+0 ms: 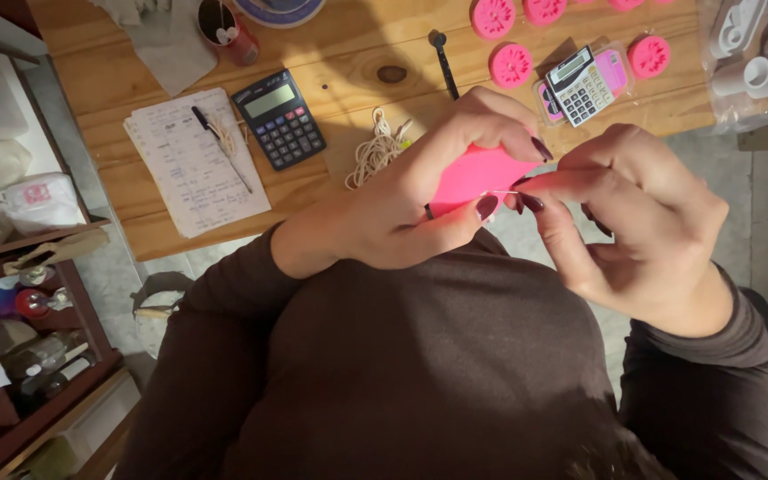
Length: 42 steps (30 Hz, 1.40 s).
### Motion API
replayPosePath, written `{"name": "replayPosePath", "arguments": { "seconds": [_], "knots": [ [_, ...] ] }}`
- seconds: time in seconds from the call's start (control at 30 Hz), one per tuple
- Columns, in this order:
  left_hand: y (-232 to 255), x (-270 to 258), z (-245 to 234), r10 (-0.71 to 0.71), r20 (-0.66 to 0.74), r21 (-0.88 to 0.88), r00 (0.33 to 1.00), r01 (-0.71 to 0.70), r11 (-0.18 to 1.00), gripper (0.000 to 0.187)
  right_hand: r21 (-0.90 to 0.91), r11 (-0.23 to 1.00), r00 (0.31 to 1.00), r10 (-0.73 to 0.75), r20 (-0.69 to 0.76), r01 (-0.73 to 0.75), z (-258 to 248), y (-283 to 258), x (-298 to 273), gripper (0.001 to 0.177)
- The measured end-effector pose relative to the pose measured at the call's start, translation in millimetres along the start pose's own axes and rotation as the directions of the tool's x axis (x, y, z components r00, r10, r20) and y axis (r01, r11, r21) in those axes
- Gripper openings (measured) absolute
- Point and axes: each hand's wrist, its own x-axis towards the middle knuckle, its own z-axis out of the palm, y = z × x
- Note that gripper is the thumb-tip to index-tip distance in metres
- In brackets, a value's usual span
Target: Inserting wicks into silicone flower molds using a needle tool.
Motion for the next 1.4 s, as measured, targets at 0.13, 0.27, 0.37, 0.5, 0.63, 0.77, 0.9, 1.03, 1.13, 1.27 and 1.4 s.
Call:
{"name": "replayPosePath", "arguments": {
  "seconds": [0.13,0.27,0.37,0.5,0.63,0.77,0.9,1.03,1.13,1.27,1.4],
  "knots": [
    [-2,2,-1,0.057,-0.026,0.139,0.998,-0.053,0.989,0.043,-0.094,0.995,0.999,-0.039,-0.025,0.036,2,-9,11,0.018],
    [-5,4,-2,0.098,-0.046,0.279,0.994,-0.081,0.957,0.047,-0.128,0.991,0.999,-0.043,-0.009,0.041,3,-16,18,0.020],
    [-7,5,-1,0.116,-0.056,0.347,0.992,-0.090,0.934,0.049,-0.177,0.983,0.999,-0.045,0.006,0.046,5,-21,22,0.022],
    [-7,7,0,0.122,-0.085,0.414,0.989,-0.076,0.907,0.049,-0.264,0.962,0.997,-0.070,0.018,0.072,9,-24,25,0.022],
    [-21,2,3,0.101,-0.163,0.326,0.981,-0.043,0.944,0.050,-0.251,0.966,0.998,-0.051,0.024,0.056,7,-22,26,0.020],
    [-11,6,0,0.044,-0.156,0.320,0.987,0.008,0.947,0.047,-0.208,0.978,0.999,-0.027,0.024,0.031,-5,-10,5,0.017],
    [7,18,-6,0.232,0.062,0.645,0.971,-0.216,0.733,0.026,0.029,0.987,0.978,0.158,-0.133,-0.156,-6,22,-44,0.007],
    [17,8,9,0.317,0.198,0.621,0.927,-0.369,0.691,0.024,0.374,0.922,0.933,0.221,-0.285,-0.104,6,24,-47,0.014],
    [34,8,1,0.397,0.398,0.665,0.827,-0.558,0.495,0.016,0.435,0.900,0.949,0.164,-0.270,-0.032,9,14,-34,0.019],
    [38,1,-3,0.425,0.486,0.712,0.764,-0.628,0.314,0.018,0.532,0.843,0.939,0.242,-0.245,-0.079,22,17,-57,0.022],
    [35,-2,-2,0.416,0.442,0.693,0.794,-0.597,0.403,0.018,0.666,0.683,0.851,0.507,-0.136,-0.301,17,4,-53,0.015]
  ]
}}
